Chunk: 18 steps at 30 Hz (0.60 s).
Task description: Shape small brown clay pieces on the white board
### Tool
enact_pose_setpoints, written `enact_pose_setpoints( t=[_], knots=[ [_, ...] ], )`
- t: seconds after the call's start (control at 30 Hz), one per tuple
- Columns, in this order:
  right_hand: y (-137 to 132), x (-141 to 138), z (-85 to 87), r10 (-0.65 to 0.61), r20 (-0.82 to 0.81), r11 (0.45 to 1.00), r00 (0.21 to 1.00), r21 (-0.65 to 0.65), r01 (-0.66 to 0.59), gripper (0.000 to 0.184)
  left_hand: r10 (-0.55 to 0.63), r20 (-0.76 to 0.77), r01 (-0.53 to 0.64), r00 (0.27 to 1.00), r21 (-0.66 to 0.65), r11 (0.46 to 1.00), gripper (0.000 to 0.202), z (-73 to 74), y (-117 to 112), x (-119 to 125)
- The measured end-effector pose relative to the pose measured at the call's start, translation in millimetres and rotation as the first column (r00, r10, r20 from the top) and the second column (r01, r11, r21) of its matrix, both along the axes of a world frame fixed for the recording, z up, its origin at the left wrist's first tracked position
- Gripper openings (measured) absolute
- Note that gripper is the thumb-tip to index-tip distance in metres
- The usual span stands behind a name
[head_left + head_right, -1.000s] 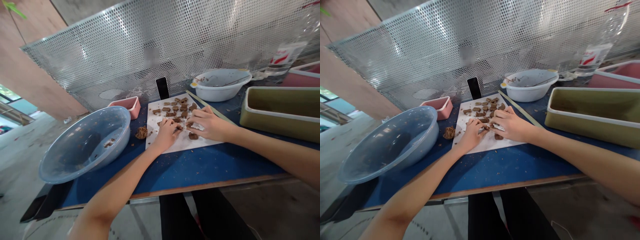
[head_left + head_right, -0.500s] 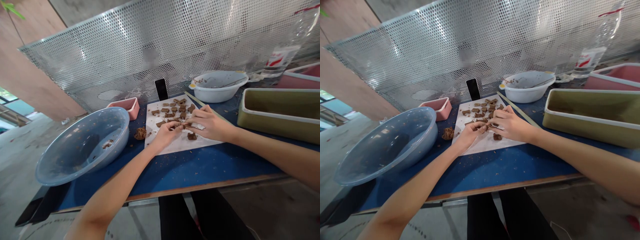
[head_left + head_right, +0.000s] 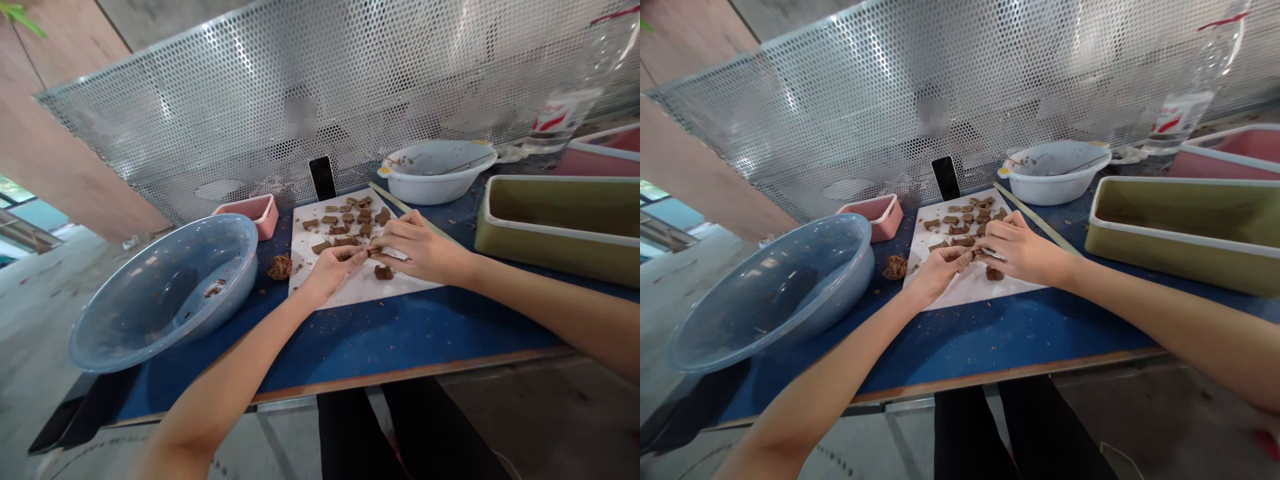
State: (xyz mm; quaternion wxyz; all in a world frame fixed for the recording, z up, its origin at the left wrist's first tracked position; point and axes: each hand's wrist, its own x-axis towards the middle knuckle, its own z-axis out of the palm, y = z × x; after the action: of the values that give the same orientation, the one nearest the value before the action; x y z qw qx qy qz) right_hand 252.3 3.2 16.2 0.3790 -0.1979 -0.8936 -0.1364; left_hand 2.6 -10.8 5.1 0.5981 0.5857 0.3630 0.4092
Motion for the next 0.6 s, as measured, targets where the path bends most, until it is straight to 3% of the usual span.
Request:
enact_pose_setpoints(
  t=[0.3, 0.6],
  knots=[
    [-1.0, -3.4, -2.6, 0.010, -0.012, 1.000, 1.000, 0.017, -0.010, 0.015, -0.005, 0.027, 0.006, 1.000, -0.024, 1.000, 0.052, 1.2, -1.9, 0.3],
    [-0.9, -8.9, -8.0, -0.013, -0.085, 0.997, 0.996, -0.075, 0.007, 0.006, -0.012, 0.007, 0.012, 1.000, 0.009, 1.000, 0.056, 2.8, -3.2, 2.7]
  ],
)
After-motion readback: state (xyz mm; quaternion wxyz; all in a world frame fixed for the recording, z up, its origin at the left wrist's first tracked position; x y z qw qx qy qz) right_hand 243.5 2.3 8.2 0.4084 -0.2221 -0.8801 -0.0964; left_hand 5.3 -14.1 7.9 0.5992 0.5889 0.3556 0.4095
